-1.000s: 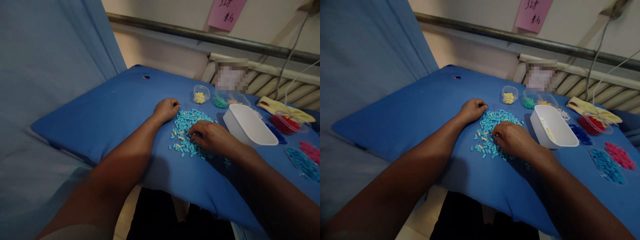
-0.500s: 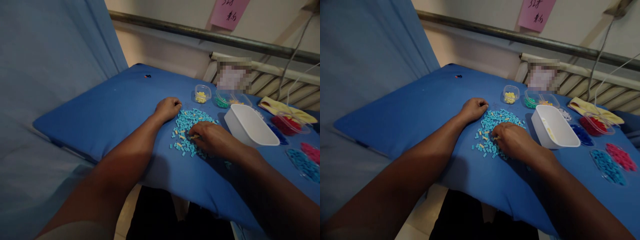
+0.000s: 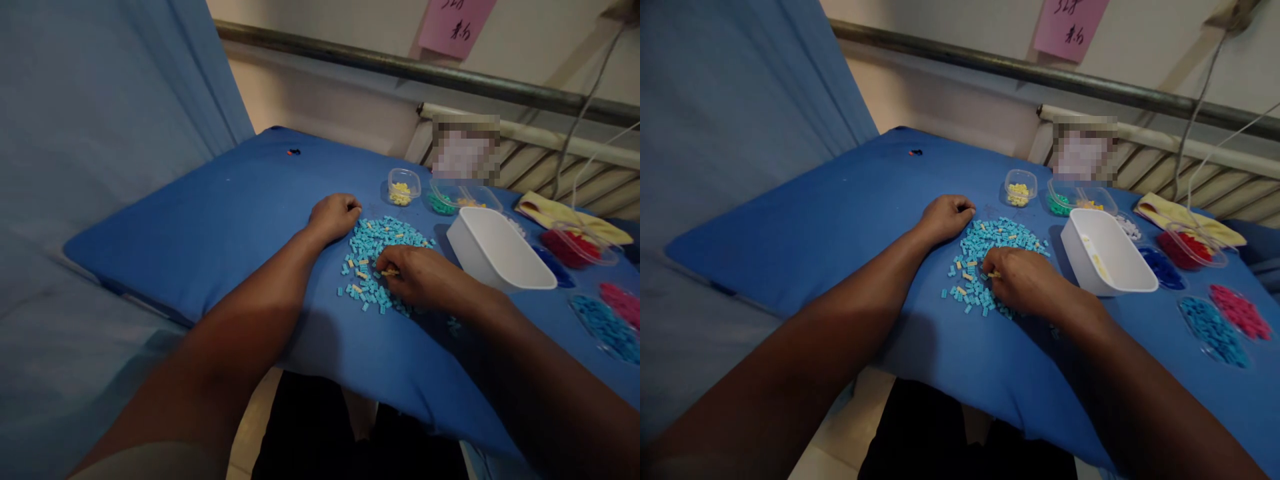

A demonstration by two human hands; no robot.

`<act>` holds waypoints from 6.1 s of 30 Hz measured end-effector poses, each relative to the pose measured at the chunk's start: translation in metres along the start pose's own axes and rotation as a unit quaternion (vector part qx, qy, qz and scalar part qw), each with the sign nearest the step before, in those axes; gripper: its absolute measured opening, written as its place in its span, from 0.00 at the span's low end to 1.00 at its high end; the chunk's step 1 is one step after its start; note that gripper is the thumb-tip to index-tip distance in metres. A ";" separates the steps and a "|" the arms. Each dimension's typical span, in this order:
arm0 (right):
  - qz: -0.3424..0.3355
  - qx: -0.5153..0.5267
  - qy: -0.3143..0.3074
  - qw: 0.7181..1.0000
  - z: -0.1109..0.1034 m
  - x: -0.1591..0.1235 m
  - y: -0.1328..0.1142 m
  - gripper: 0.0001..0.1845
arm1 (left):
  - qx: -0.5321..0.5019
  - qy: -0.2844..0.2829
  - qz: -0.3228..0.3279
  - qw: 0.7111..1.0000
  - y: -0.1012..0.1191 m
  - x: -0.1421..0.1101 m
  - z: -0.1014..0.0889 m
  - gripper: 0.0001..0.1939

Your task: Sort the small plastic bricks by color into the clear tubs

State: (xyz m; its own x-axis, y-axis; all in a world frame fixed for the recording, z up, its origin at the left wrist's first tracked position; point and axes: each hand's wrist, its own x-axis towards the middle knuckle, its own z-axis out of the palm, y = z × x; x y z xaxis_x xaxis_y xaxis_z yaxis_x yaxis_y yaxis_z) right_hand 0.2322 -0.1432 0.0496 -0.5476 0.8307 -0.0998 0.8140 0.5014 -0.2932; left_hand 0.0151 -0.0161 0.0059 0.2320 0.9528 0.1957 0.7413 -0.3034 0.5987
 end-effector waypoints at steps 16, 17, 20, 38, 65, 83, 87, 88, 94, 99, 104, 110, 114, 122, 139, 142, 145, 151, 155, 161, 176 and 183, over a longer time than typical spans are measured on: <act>0.229 -0.124 0.175 0.949 -0.089 -0.067 0.098 0.12 | 0.012 -0.004 0.001 1.000 0.003 -0.002 -0.004 0.14; 0.246 -0.135 0.159 0.947 -0.089 -0.071 0.111 0.12 | 0.013 -0.005 0.001 1.000 0.003 -0.002 -0.004 0.14; 0.246 -0.140 0.102 0.954 -0.085 -0.077 0.136 0.12 | 0.011 -0.006 0.002 1.000 0.003 -0.002 -0.004 0.14; -0.080 -0.034 0.016 0.996 -0.005 0.015 -0.034 0.08 | 0.000 0.001 0.000 1.000 0.000 -0.003 0.001 0.13; -0.089 -0.065 0.059 0.992 -0.004 0.025 -0.016 0.11 | 0.010 -0.002 0.000 1.000 0.002 -0.003 0.001 0.13; -0.134 -0.106 0.028 0.985 0.016 0.031 -0.039 0.13 | 0.009 0.004 0.003 1.000 -0.002 -0.002 0.005 0.13; -0.137 -0.100 0.030 0.985 0.012 0.031 -0.040 0.12 | 0.008 0.002 0.001 1.000 -0.002 -0.002 0.004 0.14; -0.138 -0.082 0.044 0.986 0.009 0.029 -0.039 0.11 | 0.007 0.002 0.002 1.000 -0.002 -0.002 0.004 0.14; -0.082 0.044 0.191 0.977 -0.033 -0.003 -0.013 0.10 | 0.004 0.002 0.014 1.000 -0.003 -0.002 0.003 0.14; 0.044 0.025 0.267 0.962 -0.059 -0.055 0.036 0.13 | 0.014 -0.004 0.005 1.000 0.000 -0.003 -0.002 0.14; 0.210 -0.083 0.324 0.919 -0.051 -0.101 0.103 0.16 | 0.017 -0.007 -0.003 1.000 0.000 -0.002 -0.003 0.14; 0.188 -0.129 0.355 0.906 -0.029 -0.102 0.105 0.15 | 0.019 -0.005 -0.007 1.000 -0.002 0.001 -0.001 0.14; 0.003 0.013 0.350 0.937 -0.010 -0.069 0.035 0.12 | 0.015 -0.004 -0.008 1.000 -0.001 0.001 -0.001 0.14; -0.169 0.062 0.122 0.976 0.040 -0.018 -0.045 0.19 | 0.011 -0.002 0.009 1.000 -0.002 -0.001 0.000 0.14; -0.020 0.072 0.299 0.951 0.008 -0.016 0.019 0.15 | 0.014 -0.002 0.004 1.000 0.001 -0.003 -0.002 0.14; -0.030 0.013 0.210 0.977 0.005 0.005 0.033 0.16 | 0.010 -0.003 0.008 1.000 0.000 -0.003 -0.002 0.14; -0.043 -0.052 0.105 0.992 0.003 0.023 0.033 0.17 | 0.003 -0.002 0.011 1.000 -0.002 -0.003 -0.002 0.14; -0.006 -0.130 0.024 0.991 -0.007 0.040 0.027 0.18 | 0.010 0.001 0.004 1.000 -0.002 -0.003 0.000 0.14; 0.000 -0.086 0.045 0.995 -0.007 0.033 0.023 0.16 | 0.010 0.000 0.010 1.000 -0.003 -0.002 0.001 0.14; 0.013 0.037 0.202 0.979 -0.027 -0.020 0.027 0.15 | 0.006 -0.001 0.014 1.000 -0.004 -0.002 -0.001 0.13; 0.007 -0.079 0.427 0.901 -0.011 -0.079 0.073 0.15 | 0.081 -0.270 0.246 0.927 0.067 -0.053 0.003 0.33; -0.033 0.014 0.213 0.976 0.033 -0.060 0.025 0.35 | -0.015 -0.359 0.343 0.868 0.096 -0.086 -0.031 0.25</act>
State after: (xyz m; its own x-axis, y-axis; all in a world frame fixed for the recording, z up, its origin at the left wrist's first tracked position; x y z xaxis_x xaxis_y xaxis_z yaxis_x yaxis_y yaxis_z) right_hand 0.2787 -0.1882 0.0168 -0.4640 0.8247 0.3235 0.7707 0.5558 -0.3116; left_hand 0.0468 -0.1270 0.0701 0.9526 0.3039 -0.0136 0.2599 -0.7900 0.5553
